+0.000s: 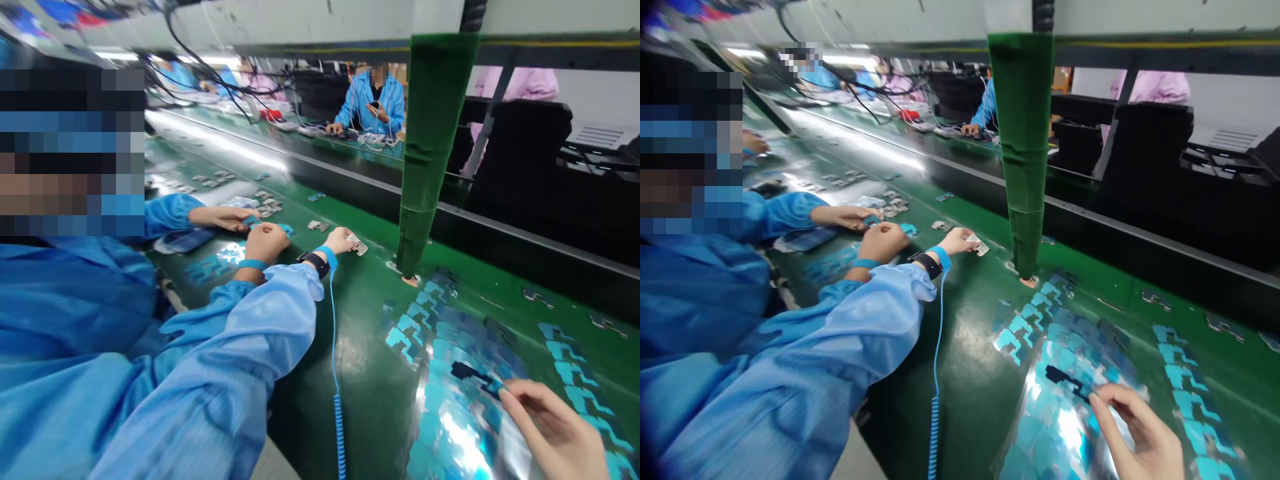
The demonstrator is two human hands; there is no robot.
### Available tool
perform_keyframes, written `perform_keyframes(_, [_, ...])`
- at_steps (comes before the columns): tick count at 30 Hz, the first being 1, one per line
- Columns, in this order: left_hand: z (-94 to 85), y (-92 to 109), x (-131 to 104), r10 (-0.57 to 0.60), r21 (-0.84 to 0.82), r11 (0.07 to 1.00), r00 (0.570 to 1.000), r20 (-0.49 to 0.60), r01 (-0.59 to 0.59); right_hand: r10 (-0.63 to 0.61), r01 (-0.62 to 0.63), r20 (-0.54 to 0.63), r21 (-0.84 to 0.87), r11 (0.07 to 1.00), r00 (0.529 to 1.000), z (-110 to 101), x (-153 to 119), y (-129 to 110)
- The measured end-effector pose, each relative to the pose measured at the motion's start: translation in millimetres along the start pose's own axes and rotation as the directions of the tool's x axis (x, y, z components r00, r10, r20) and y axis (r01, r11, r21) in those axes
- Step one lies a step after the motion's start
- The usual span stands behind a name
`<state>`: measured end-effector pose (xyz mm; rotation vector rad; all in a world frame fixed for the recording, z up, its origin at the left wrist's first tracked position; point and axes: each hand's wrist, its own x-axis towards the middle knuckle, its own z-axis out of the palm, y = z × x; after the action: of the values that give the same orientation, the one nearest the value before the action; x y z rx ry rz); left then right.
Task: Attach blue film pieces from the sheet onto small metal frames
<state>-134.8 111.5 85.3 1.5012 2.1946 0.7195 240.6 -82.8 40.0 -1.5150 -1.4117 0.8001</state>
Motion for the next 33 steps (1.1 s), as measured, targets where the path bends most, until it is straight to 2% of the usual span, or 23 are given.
perform_keyframes(4, [12.5, 3.9, -43.4, 0.053, -0.175, 0.983, 0.998, 0.025, -0.047, 0.04, -0.04, 0.02, 0.004, 0.999, 0.999, -2.9, -1.1, -11.4])
perform_keyframes(8, [29.6, 20.8, -114.4, 0.155, -0.406, 0.91, 0.979, 0.13, -0.09, 0.103, -0.107, 0.061, 0.07, 0.992, 0.993, -7.2, -2.0, -20.0])
perform_keyframes(9, [34.9, 26.7, -132.1, 0.196, -0.579, 0.815, 0.955, 0.221, -0.033, 0.122, -0.13, 0.072, 0.104, 0.986, 0.99, -8.1, -1.8, -22.0])
perform_keyframes(10, [40.2, 32.5, -148.3, 0.231, -0.692, 0.717, 0.905, 0.356, 0.09, 0.142, -0.152, 0.078, 0.143, 0.978, 0.987, -8.6, -1.5, -24.0])
perform_keyframes(12, [50.3, 41.5, -174.6, 0.262, -0.754, 0.543, 0.779, 0.569, 0.369, 0.173, -0.189, 0.091, 0.215, 0.958, 0.981, -7.5, -0.7, -28.6])
perform_keyframes(13, [54.6, 44.1, -184.5, 0.268, -0.737, 0.479, 0.72, 0.64, 0.476, 0.185, -0.206, 0.108, 0.242, 0.948, 0.977, -5.9, -0.3, -31.0])
perform_keyframes(14, [58.2, 45.1, -192.2, 0.272, -0.717, 0.432, 0.679, 0.682, 0.547, 0.196, -0.221, 0.119, 0.262, 0.94, 0.973, -3.6, 0.0, -33.4])
perform_keyframes(16, [62.7, 43.5, -202.6, 0.293, -0.701, 0.383, 0.64, 0.71, 0.602, 0.219, -0.247, 0.127, 0.277, 0.929, 0.967, 2.1, 0.1, -37.8])
perform_keyframes(19, [63.6, 37.1, -209.7, 0.346, -0.708, 0.393, 0.62, 0.705, 0.586, 0.26, -0.289, 0.139, 0.267, 0.919, 0.956, 9.6, -1.1, -40.9])
perform_keyframes(22, [61.6, 32.4, -211.8, 0.394, -0.728, 0.403, 0.613, 0.685, 0.554, 0.283, -0.321, 0.179, 0.243, 0.915, 0.942, 11.1, -3.2, -38.9])
perform_keyframes(27, [59.8, 30.7, -213.5, 0.436, -0.731, 0.459, 0.588, 0.681, 0.505, 0.293, -0.341, 0.235, 0.195, 0.92, 0.927, 2.1, -3.8, -36.0])
perform_keyframes(33, [58.6, 32.6, -214.5, 0.481, -0.759, 0.394, 0.588, 0.651, 0.518, 0.279, -0.32, 0.181, 0.272, 0.907, 0.943, -8.8, 0.8, -42.4])
